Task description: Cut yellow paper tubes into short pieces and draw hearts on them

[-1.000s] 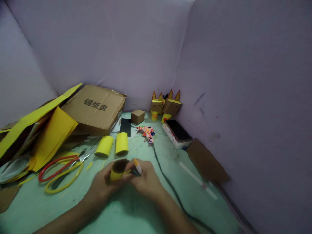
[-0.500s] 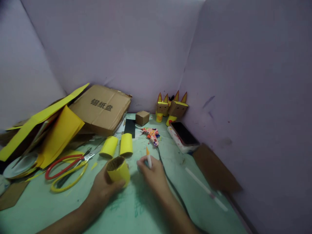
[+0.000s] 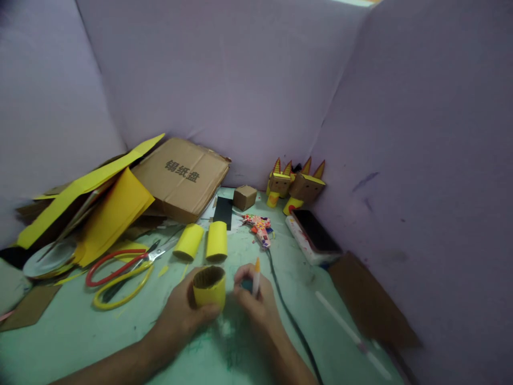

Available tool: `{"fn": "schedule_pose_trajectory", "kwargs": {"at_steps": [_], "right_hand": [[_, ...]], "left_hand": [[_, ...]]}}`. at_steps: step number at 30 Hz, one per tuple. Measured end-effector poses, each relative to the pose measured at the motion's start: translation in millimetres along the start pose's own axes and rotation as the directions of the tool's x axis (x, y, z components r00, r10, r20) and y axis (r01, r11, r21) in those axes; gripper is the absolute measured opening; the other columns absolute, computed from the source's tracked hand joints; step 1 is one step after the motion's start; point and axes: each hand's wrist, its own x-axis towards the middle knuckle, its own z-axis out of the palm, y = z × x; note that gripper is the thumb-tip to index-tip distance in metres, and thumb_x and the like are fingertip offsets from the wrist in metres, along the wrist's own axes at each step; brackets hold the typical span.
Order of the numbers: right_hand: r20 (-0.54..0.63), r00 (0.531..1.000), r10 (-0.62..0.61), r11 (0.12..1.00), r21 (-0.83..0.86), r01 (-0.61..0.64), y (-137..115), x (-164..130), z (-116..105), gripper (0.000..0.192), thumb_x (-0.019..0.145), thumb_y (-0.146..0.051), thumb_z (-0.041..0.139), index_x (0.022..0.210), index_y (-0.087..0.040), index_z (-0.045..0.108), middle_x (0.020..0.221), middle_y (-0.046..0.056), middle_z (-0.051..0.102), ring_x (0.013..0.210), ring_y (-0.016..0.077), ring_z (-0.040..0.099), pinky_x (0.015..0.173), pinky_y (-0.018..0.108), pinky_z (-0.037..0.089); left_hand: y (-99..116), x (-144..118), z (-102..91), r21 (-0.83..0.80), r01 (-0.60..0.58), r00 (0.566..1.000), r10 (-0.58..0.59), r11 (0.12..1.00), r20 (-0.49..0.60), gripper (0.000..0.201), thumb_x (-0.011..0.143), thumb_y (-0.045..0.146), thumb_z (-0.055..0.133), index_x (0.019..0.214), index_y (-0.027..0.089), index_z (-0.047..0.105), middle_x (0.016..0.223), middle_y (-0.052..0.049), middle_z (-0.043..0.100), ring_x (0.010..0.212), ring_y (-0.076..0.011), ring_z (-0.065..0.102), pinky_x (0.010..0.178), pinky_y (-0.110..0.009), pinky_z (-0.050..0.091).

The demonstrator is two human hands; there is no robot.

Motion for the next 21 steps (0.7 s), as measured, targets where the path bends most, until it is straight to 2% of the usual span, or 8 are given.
{"fn": "schedule_pose_trajectory", "kwargs": {"at_steps": [4, 6, 9, 11, 14, 16, 19, 21], "right_hand": [[0.122, 0.986, -0.117, 0.984, -0.123, 0.132, -3, -2, 3, 0.057, 0.053, -0.038, 0.082, 0.105, -0.020, 0.064, 0.077, 0.001, 0.058, 0.068, 0.0180, 0.053, 0.062, 0.028, 0.042], [0.133, 0.978, -0.158, 0.970, -0.164, 0.179, -5, -3, 6, 0.054, 0.052, -0.036, 0.085, 0.102, -0.023, 0.069, 0.087, 0.003, 0.060, 0.082, 0.0224, 0.055, 0.073, 0.031, 0.044], [0.111, 0.973, -0.202, 0.953, -0.205, 0.221, -6, -5, 9, 0.037, 0.053, -0.030, 0.086, 0.088, -0.027, 0.075, 0.084, 0.001, 0.057, 0.079, 0.0198, 0.055, 0.068, 0.028, 0.045], [0.093, 0.970, -0.223, 0.949, -0.206, 0.238, -5, -4, 10, 0.036, 0.052, -0.025, 0.086, 0.086, -0.028, 0.076, 0.083, 0.001, 0.056, 0.076, 0.0184, 0.055, 0.064, 0.026, 0.045], [0.023, 0.968, -0.249, 0.950, -0.190, 0.248, -6, -2, 11, 0.031, 0.052, -0.023, 0.083, 0.082, -0.026, 0.076, 0.083, 0.002, 0.060, 0.080, 0.0208, 0.057, 0.072, 0.030, 0.046], [-0.045, 0.974, -0.224, 0.955, -0.208, 0.210, -7, -1, 13, 0.035, 0.054, -0.024, 0.081, 0.088, -0.024, 0.075, 0.088, 0.004, 0.064, 0.086, 0.0239, 0.058, 0.076, 0.033, 0.046], [-0.111, 0.979, -0.172, 0.953, -0.272, 0.136, -6, -2, 16, 0.054, 0.055, -0.027, 0.081, 0.107, -0.024, 0.069, 0.098, 0.006, 0.065, 0.090, 0.0265, 0.058, 0.074, 0.035, 0.047], [-0.117, 0.974, -0.194, 0.935, -0.322, 0.147, -2, -1, 15, 0.044, 0.063, -0.031, 0.076, 0.106, -0.023, 0.068, 0.099, 0.006, 0.065, 0.091, 0.0261, 0.059, 0.076, 0.035, 0.047]], "left_hand": [[0, -1, 1.4, 0.008, -0.065, 0.996, 0.065, 0.998, 0.065, 0.039, 0.063, 0.023, 0.071, 0.099, 0.018, 0.057, 0.093, -0.005, 0.067, 0.086, -0.0220, 0.060, 0.075, -0.030, 0.046], [-1, -2, 2.8, 0.014, -0.093, 0.993, 0.092, 0.996, 0.079, 0.038, 0.063, 0.023, 0.071, 0.098, 0.019, 0.058, 0.095, -0.006, 0.068, 0.089, -0.0231, 0.061, 0.079, -0.031, 0.047], [-2, -4, 4.5, 0.002, -0.064, 0.995, 0.064, 0.998, 0.073, 0.037, 0.063, 0.021, 0.069, 0.098, 0.018, 0.058, 0.096, -0.006, 0.069, 0.088, -0.0233, 0.062, 0.078, -0.031, 0.048], [-2, -5, 4.6, -0.003, -0.051, 0.995, 0.051, 0.999, 0.081, 0.040, 0.063, 0.019, 0.069, 0.101, 0.018, 0.057, 0.097, -0.006, 0.069, 0.089, -0.0236, 0.063, 0.079, -0.031, 0.048], [-4, -4, 3.7, 0.038, -0.042, 0.996, 0.039, 0.998, 0.076, 0.039, 0.066, 0.021, 0.069, 0.103, 0.019, 0.058, 0.101, -0.006, 0.069, 0.094, -0.0245, 0.062, 0.083, -0.031, 0.047], [-5, -3, 3.2, 0.075, -0.021, 0.999, 0.019, 0.997, 0.036, 0.041, 0.069, 0.028, 0.069, 0.106, 0.018, 0.057, 0.104, -0.008, 0.068, 0.095, -0.0255, 0.062, 0.083, -0.032, 0.046], [-5, -1, 4.0, 0.185, 0.044, 0.988, -0.016, 0.982, -0.151, 0.056, 0.069, 0.037, 0.068, 0.117, 0.016, 0.049, 0.109, -0.012, 0.064, 0.098, -0.0287, 0.059, 0.083, -0.037, 0.046], [-4, -1, 6.0, 0.256, 0.090, 0.968, -0.024, 0.962, -0.250, 0.061, 0.071, 0.036, 0.065, 0.123, 0.014, 0.042, 0.114, -0.015, 0.061, 0.103, -0.0307, 0.057, 0.086, -0.041, 0.044]]}}
